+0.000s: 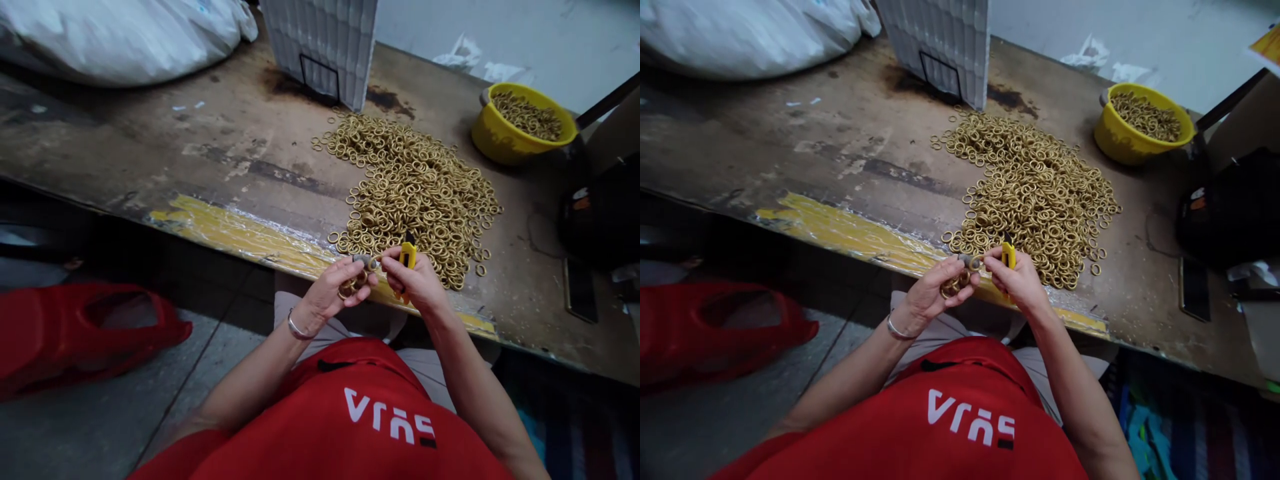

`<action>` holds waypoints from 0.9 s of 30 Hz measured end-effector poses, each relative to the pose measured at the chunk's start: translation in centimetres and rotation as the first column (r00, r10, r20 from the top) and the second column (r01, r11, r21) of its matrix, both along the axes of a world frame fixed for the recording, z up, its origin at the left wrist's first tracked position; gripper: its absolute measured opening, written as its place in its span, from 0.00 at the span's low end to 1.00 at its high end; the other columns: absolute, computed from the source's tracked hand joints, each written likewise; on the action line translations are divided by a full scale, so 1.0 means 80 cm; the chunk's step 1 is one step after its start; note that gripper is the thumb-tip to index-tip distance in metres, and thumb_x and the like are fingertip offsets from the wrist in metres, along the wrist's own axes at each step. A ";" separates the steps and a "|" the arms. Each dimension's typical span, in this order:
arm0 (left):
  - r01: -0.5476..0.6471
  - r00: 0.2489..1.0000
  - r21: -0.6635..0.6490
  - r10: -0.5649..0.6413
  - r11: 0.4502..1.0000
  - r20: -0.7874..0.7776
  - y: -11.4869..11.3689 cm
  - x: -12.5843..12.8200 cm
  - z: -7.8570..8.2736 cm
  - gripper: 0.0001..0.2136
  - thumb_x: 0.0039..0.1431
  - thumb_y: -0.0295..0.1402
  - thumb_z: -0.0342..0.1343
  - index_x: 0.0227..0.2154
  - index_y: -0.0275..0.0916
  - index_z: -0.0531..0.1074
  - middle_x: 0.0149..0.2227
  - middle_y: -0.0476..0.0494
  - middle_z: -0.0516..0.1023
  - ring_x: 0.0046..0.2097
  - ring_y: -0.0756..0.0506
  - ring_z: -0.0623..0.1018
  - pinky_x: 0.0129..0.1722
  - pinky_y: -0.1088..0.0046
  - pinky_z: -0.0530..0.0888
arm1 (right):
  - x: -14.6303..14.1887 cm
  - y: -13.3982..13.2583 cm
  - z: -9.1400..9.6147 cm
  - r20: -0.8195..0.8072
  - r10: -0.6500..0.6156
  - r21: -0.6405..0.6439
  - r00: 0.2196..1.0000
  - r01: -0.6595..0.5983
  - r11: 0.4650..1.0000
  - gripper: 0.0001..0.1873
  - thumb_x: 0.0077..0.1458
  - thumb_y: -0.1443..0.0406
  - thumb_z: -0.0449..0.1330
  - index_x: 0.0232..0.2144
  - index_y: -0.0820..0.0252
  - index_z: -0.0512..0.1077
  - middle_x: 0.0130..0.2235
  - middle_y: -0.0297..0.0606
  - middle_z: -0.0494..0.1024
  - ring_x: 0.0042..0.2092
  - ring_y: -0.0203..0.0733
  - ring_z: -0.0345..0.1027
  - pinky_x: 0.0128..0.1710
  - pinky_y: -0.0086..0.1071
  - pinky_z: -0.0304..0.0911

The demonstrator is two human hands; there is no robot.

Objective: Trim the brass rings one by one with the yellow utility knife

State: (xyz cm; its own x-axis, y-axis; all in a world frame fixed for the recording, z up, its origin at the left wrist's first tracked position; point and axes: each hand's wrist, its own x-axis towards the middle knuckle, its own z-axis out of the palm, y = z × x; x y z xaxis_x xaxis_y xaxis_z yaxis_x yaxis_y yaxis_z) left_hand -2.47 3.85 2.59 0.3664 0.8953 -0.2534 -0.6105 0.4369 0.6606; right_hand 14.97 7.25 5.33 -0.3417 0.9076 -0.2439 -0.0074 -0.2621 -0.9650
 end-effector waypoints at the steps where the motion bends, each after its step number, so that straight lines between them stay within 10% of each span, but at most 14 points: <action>1: 0.015 1.000 0.009 -0.015 1.000 0.001 -0.001 0.002 0.002 0.17 0.53 0.42 0.68 0.36 0.33 0.73 0.30 0.45 0.78 0.20 0.55 0.71 0.12 0.84 0.56 | 0.002 -0.002 -0.001 0.009 0.002 0.005 1.000 -0.002 1.000 0.20 0.51 0.50 0.67 0.33 0.60 0.73 0.18 0.23 0.61 0.18 0.28 0.50 0.18 0.25 0.46; 6: 0.056 0.996 -0.003 -0.057 0.998 -0.073 -0.008 0.012 0.014 0.17 0.51 0.41 0.70 0.37 0.33 0.75 0.29 0.47 0.77 0.21 0.56 0.70 0.13 0.85 0.57 | 0.012 -0.017 0.000 0.340 -0.046 0.355 0.939 -0.082 0.931 0.11 0.60 0.58 0.58 0.35 0.59 0.75 0.27 0.34 0.74 0.28 0.36 0.66 0.30 0.30 0.61; 9: 0.019 0.981 0.024 -0.014 1.000 -0.191 -0.011 0.016 0.019 0.18 0.50 0.43 0.70 0.32 0.34 0.73 0.27 0.49 0.74 0.21 0.57 0.68 0.14 0.85 0.58 | 0.018 -0.032 0.007 0.672 -0.188 0.531 0.716 -0.289 0.796 0.12 0.58 0.71 0.54 0.40 0.60 0.76 0.40 0.43 0.79 0.42 0.44 0.73 0.42 0.34 0.63; 13: 0.015 0.931 0.135 0.035 0.991 -0.363 -0.012 0.015 0.019 0.15 0.54 0.43 0.66 0.30 0.35 0.71 0.25 0.51 0.71 0.20 0.57 0.66 0.15 0.83 0.59 | 0.019 -0.047 0.016 0.906 -0.227 0.388 0.356 -0.487 0.783 0.17 0.55 0.75 0.53 0.43 0.60 0.75 0.43 0.43 0.79 0.41 0.45 0.74 0.39 0.33 0.61; 20: 0.206 0.802 0.445 0.110 0.872 -0.588 -0.026 0.008 0.040 0.09 0.59 0.34 0.60 0.25 0.36 0.71 0.23 0.51 0.70 0.26 0.54 0.67 0.26 0.78 0.66 | 0.016 -0.017 0.009 0.979 -0.199 0.199 0.048 -0.465 0.863 0.14 0.64 0.72 0.49 0.43 0.60 0.74 0.39 0.45 0.81 0.36 0.45 0.75 0.32 0.33 0.54; 22: 0.284 0.818 0.459 0.036 0.842 -0.574 -0.031 0.007 0.043 0.10 0.58 0.34 0.61 0.25 0.36 0.71 0.23 0.50 0.69 0.27 0.53 0.67 0.27 0.78 0.66 | 0.017 -0.002 0.005 0.975 -0.220 0.210 0.024 -0.416 0.885 0.14 0.64 0.72 0.50 0.42 0.61 0.74 0.39 0.46 0.81 0.37 0.46 0.74 0.32 0.33 0.54; 27: 0.089 0.960 0.122 -0.053 0.989 -0.275 -0.022 0.003 0.015 0.17 0.58 0.45 0.62 0.25 0.39 0.64 0.20 0.55 0.64 0.19 0.56 0.61 0.16 0.81 0.53 | -0.001 0.044 0.003 0.907 -0.387 0.419 0.166 -0.447 0.791 0.11 0.62 0.70 0.54 0.43 0.61 0.75 0.44 0.45 0.79 0.40 0.44 0.72 0.33 0.34 0.53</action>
State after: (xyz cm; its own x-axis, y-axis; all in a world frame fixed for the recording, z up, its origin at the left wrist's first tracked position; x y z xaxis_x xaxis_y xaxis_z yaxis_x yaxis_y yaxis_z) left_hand -2.24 2.12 3.82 0.3642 0.9016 -0.2335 -0.3718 0.3706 0.8511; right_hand 14.92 10.74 5.58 -0.2474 0.9656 0.0805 0.9644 0.2535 -0.0760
